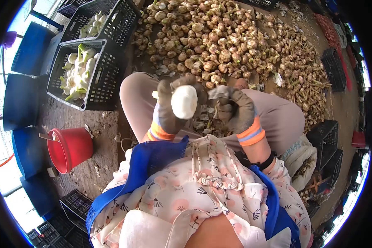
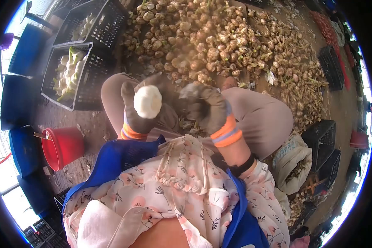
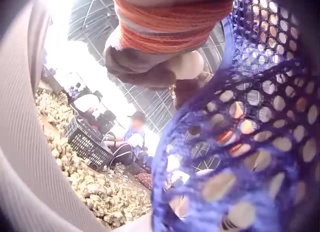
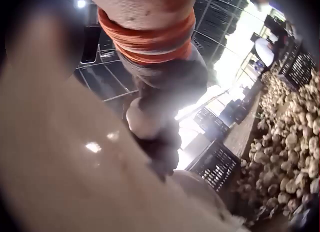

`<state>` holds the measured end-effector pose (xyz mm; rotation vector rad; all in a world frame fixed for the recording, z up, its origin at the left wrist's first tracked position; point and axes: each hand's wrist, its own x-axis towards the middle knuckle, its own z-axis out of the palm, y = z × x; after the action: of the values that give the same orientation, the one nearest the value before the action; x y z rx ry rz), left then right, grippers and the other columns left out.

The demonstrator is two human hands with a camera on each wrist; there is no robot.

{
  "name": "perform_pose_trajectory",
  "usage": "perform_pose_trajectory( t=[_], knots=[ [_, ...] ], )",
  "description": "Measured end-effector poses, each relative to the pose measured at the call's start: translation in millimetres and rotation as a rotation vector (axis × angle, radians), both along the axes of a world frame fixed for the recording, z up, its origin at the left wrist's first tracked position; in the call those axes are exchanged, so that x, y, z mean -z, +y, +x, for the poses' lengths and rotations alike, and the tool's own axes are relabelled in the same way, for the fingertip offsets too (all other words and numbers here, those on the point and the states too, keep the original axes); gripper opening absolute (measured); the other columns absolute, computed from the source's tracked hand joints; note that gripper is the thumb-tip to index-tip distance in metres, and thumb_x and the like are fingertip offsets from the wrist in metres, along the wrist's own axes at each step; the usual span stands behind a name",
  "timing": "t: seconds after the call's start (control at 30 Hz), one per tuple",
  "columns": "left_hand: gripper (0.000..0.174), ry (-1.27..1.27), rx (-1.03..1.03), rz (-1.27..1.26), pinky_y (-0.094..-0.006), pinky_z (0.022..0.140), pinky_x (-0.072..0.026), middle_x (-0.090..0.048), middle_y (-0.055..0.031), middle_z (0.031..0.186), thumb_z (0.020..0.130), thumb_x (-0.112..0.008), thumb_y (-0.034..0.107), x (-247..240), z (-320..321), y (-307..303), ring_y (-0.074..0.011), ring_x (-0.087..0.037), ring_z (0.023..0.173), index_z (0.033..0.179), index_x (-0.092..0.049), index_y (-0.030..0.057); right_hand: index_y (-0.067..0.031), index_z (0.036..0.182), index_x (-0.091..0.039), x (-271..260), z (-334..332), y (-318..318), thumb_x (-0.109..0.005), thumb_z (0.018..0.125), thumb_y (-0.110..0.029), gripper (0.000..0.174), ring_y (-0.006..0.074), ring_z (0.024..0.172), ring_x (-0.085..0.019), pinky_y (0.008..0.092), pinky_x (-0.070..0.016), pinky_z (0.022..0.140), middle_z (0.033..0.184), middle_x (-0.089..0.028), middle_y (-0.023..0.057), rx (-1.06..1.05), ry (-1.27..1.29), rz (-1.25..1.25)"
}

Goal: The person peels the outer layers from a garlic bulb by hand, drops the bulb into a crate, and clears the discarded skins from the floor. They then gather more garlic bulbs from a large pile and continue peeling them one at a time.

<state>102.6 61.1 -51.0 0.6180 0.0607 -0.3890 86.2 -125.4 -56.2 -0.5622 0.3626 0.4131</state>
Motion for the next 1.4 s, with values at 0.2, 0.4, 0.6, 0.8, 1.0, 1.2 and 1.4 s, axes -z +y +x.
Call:
perform_pose_trajectory(
  t=[0.2,0.4,0.6,0.8,1.0,1.2,1.4],
  knots=[
    [0.057,-0.014,-0.315,-0.089,-0.0376,0.087,-0.0449,-0.049,-0.019,0.112,0.083,-0.047,0.044,-12.4,42.4,40.4,-0.0268,-0.051,0.102,0.115,-0.043,-0.0025,-0.0037,0.111,-0.053,28.7,-1.2,-4.1,-0.054,0.07,-0.014,0.042,0.0341,0.089,-0.056,0.0387,-0.0448,0.077,0.095,-0.059,0.0207,-0.65,-0.584,-2.034],
    [0.077,-0.102,-0.623,-0.719,-0.0446,0.1,-0.0335,-0.03,-0.0231,0.133,0.073,-0.055,0.041,-2.9,90.9,178.7,-0.0324,-0.033,0.122,0.129,-0.026,-0.0043,-0.0036,0.108,-0.054,73.8,45.7,12.0,-0.05,0.077,-0.03,0.041,0.0318,0.095,-0.055,0.038,-0.0432,0.082,0.104,-0.057,0.0183,-1.158,-0.626,-1.656],
    [0.064,0.054,-0.541,-0.185,-0.0453,0.099,-0.0336,-0.037,-0.0247,0.128,0.084,-0.046,0.041,-16.0,119.7,79.8,-0.034,-0.037,0.12,0.126,-0.031,-0.0053,-0.0086,0.104,-0.056,194.4,131.1,-16.6,-0.052,0.074,-0.028,0.036,0.0322,0.101,-0.052,0.0387,-0.0418,0.085,0.112,-0.053,0.0147,-1.131,-0.271,-1.924],
    [0.06,0.252,-0.197,-0.204,-0.0437,0.091,-0.0419,-0.043,-0.0247,0.122,0.09,-0.034,0.041,13.8,148.4,41.4,-0.0347,-0.045,0.113,0.125,-0.032,-0.0069,-0.0084,0.132,-0.029,232.9,244.8,-79.7,-0.055,0.074,-0.027,0.066,0.0307,0.12,-0.037,0.0363,-0.0332,0.097,0.132,-0.035,0.0165,-0.546,-0.075,-2.227],
    [0.06,0.211,-0.169,-0.147,-0.0444,0.093,-0.0409,-0.035,-0.0243,0.129,0.091,-0.029,0.041,17.0,155.2,36.5,-0.0355,-0.04,0.117,0.129,-0.025,-0.0056,-0.0103,0.136,-0.019,247.0,244.7,-63.2,-0.059,0.07,-0.023,0.078,0.0359,0.12,-0.033,0.0384,-0.0332,0.097,0.128,-0.036,0.0197,-0.718,0.122,-2.217],
    [0.053,0.253,-0.121,-0.046,-0.0385,0.084,-0.0448,-0.046,-0.0201,0.12,0.09,-0.036,0.038,7.1,147.8,27.2,-0.031,-0.05,0.105,0.124,-0.036,-0.0033,-0.0121,0.131,-0.034,254.5,224.2,-81.5,-0.061,0.068,-0.019,0.069,0.0297,0.105,-0.051,0.0383,-0.0398,0.09,0.111,-0.053,0.0204,-0.659,0.246,-2.006],
    [0.043,0.13,0.081,0.617,-0.0301,0.078,-0.0442,-0.05,-0.0108,0.113,0.089,-0.041,0.028,1.9,126.4,7.4,-0.0198,-0.053,0.093,0.125,-0.039,0.0048,-0.0031,0.112,-0.05,145.6,175.0,-33.6,-0.07,0.061,0.002,0.055,0.0147,0.091,-0.054,0.0259,-0.0452,0.079,0.102,-0.057,0.007,0.146,-0.317,-0.714]
  ],
)
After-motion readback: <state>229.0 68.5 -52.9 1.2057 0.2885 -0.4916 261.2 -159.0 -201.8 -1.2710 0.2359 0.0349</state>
